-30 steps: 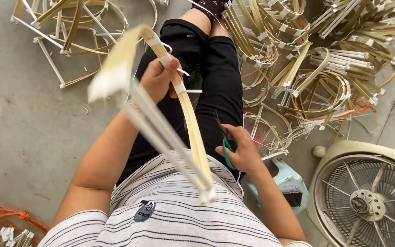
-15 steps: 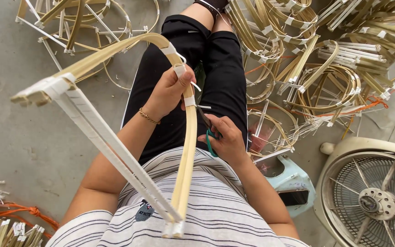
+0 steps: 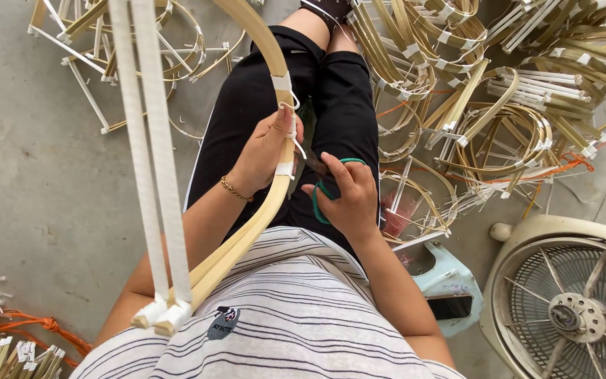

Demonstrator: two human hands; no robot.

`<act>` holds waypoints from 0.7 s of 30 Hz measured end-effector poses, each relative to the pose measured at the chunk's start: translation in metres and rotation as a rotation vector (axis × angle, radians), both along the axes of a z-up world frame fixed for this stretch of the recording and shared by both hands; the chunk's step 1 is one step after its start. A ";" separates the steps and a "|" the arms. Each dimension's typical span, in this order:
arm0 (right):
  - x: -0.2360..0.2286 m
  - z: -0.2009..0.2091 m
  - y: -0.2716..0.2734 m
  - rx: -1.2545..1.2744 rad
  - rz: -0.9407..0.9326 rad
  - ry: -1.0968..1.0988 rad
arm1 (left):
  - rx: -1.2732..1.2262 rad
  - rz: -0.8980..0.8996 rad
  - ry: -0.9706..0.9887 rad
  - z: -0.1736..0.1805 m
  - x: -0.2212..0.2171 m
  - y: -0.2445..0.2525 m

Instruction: Assembling bamboo or wooden furniture components using white plastic connectors, scissors, and wire.

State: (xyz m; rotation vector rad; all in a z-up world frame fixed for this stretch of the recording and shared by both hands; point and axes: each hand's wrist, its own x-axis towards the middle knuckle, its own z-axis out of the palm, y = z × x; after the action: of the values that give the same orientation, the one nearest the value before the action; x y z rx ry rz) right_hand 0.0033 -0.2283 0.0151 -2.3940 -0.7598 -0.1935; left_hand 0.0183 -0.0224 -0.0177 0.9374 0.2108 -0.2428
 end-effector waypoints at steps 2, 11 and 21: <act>0.001 -0.004 0.001 0.001 -0.008 -0.027 | -0.033 -0.007 0.023 0.002 -0.001 -0.002; 0.007 -0.016 -0.014 0.056 -0.051 0.276 | -0.097 -0.071 0.027 0.001 -0.002 -0.001; 0.034 -0.012 -0.012 -0.112 -0.077 -0.188 | -0.029 -0.237 0.116 0.023 -0.011 -0.005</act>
State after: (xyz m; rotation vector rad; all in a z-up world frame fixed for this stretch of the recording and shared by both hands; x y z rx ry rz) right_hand 0.0372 -0.2399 0.0034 -2.5394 -0.7814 -0.4231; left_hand 0.0068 -0.0275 0.0056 0.9200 0.2017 -0.5183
